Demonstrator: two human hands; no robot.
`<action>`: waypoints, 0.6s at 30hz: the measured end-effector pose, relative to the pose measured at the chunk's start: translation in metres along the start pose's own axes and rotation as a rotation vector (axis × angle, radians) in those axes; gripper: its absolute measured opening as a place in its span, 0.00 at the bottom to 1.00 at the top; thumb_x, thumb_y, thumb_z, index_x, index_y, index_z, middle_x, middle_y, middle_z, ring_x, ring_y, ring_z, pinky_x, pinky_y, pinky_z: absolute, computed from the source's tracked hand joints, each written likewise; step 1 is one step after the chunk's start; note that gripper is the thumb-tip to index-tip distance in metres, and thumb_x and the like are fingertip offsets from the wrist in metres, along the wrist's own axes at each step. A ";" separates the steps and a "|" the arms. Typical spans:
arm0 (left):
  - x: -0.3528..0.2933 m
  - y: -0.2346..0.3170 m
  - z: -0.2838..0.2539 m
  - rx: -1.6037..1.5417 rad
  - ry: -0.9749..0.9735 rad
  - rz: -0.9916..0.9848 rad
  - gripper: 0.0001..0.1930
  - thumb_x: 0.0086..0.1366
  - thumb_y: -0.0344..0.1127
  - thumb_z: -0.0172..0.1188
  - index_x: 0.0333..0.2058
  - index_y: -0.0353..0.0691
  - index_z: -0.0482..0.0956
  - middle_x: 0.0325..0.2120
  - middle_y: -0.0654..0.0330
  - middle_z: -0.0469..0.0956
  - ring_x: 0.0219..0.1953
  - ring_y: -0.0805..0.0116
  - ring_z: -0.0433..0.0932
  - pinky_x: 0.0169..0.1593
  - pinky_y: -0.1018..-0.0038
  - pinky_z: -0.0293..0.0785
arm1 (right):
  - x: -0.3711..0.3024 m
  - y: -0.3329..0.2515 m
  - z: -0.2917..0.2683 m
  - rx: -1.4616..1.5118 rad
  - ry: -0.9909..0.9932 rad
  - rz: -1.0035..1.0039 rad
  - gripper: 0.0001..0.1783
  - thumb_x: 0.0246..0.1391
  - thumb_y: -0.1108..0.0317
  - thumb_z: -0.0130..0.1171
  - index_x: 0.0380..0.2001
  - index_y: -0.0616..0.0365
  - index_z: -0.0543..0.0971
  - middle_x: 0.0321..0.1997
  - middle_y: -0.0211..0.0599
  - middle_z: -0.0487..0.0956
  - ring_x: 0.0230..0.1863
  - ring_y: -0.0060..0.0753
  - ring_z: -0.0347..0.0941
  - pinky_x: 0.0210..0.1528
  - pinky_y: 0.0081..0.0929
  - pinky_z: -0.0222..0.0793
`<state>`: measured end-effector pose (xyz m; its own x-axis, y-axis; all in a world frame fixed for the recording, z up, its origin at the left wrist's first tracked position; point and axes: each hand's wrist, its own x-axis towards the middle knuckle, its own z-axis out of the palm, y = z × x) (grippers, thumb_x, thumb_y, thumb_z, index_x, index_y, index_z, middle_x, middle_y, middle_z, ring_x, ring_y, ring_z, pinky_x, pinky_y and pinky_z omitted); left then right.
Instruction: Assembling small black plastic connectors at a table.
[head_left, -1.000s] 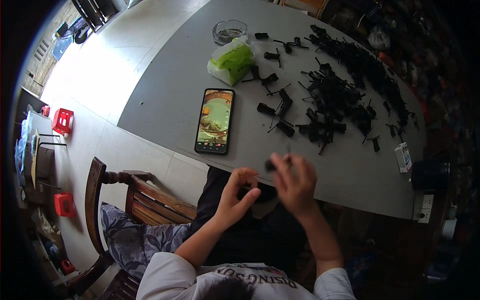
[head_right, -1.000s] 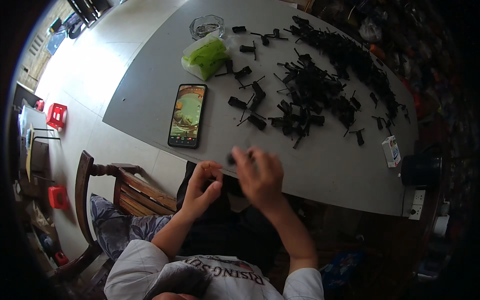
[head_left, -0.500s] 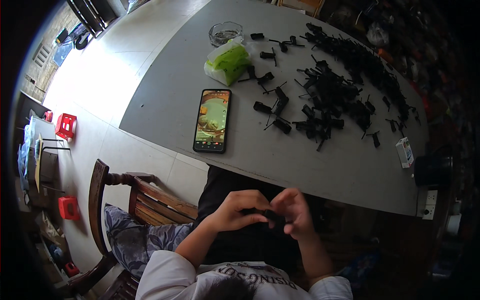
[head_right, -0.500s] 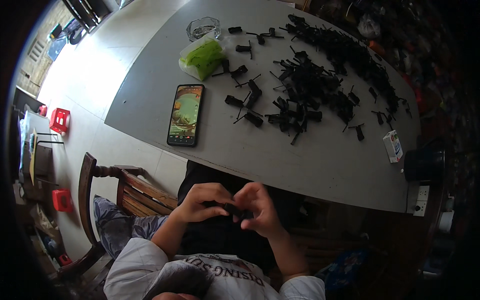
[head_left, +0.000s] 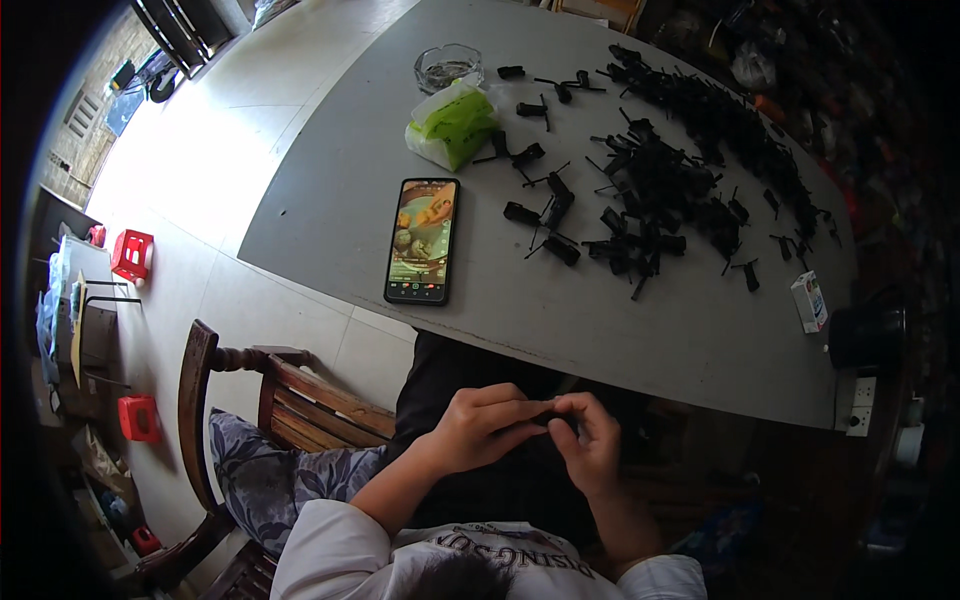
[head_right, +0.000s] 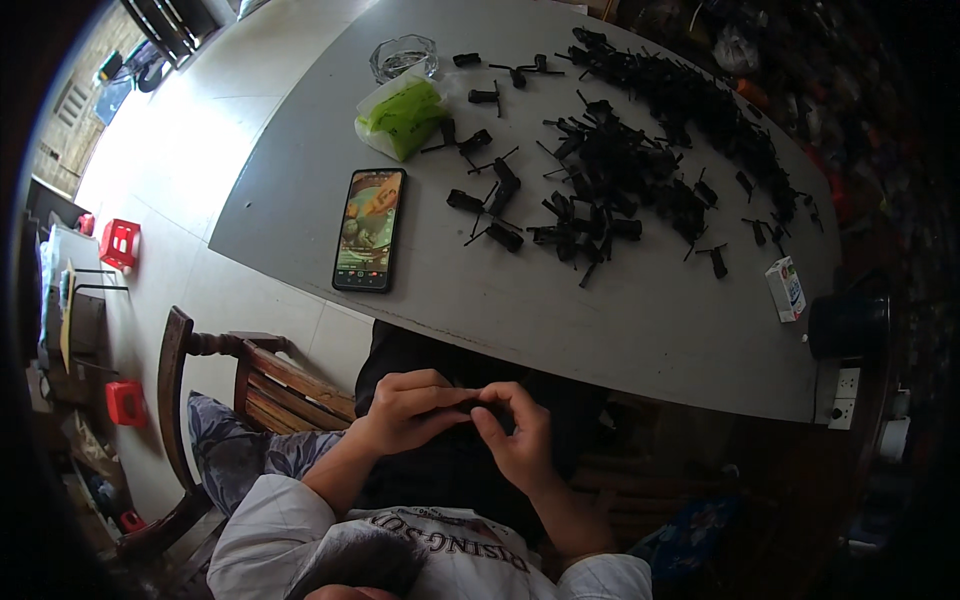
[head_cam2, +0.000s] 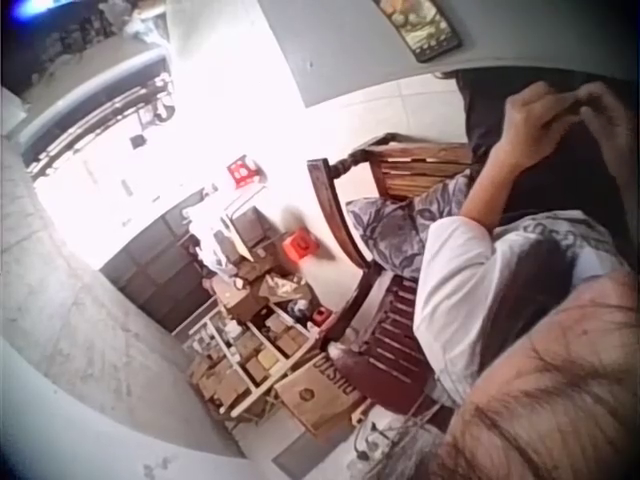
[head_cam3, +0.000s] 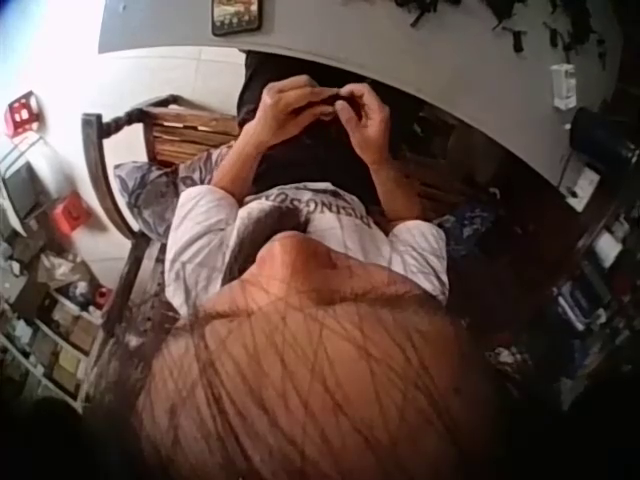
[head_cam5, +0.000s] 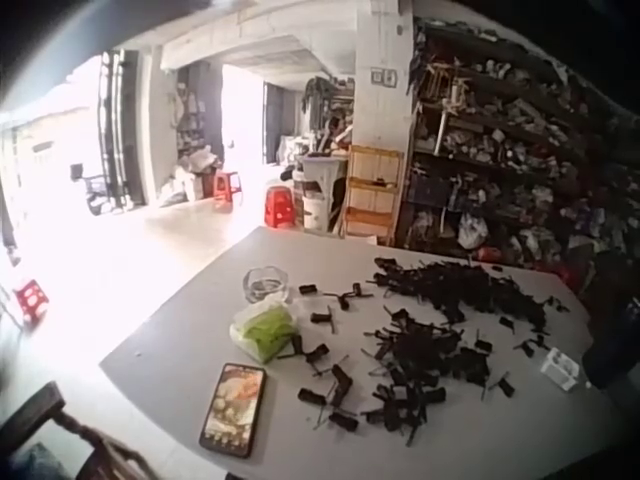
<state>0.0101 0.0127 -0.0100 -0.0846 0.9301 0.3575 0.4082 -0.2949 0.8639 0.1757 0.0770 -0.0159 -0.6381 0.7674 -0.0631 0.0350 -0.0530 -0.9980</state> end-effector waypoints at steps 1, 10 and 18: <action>-0.001 0.001 0.001 0.050 0.021 0.005 0.15 0.44 0.25 0.66 0.34 0.32 0.79 0.22 0.57 0.75 0.23 0.63 0.76 0.26 0.75 0.71 | 0.001 0.002 0.002 0.001 0.000 0.001 0.09 0.51 0.71 0.58 0.33 0.61 0.70 0.35 0.33 0.74 0.36 0.21 0.70 0.44 0.20 0.66; -0.008 -0.013 0.010 0.107 0.091 -0.050 0.14 0.44 0.24 0.66 0.33 0.33 0.79 0.20 0.58 0.72 0.19 0.64 0.73 0.22 0.75 0.68 | 0.014 0.026 0.010 0.621 -0.017 0.189 0.03 0.54 0.75 0.53 0.31 0.59 0.70 0.36 0.34 0.74 0.37 0.19 0.68 0.40 0.17 0.64; -0.002 -0.009 -0.001 -0.078 0.029 -0.075 0.14 0.46 0.28 0.67 0.35 0.35 0.79 0.20 0.60 0.71 0.20 0.66 0.72 0.23 0.75 0.68 | 0.019 0.007 -0.007 0.644 -0.181 0.357 0.05 0.56 0.70 0.52 0.32 0.57 0.68 0.30 0.30 0.72 0.30 0.17 0.69 0.31 0.16 0.65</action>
<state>0.0055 0.0131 -0.0185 -0.1388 0.9437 0.3002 0.3280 -0.2422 0.9131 0.1694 0.0957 -0.0242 -0.7907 0.5194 -0.3240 -0.1572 -0.6838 -0.7125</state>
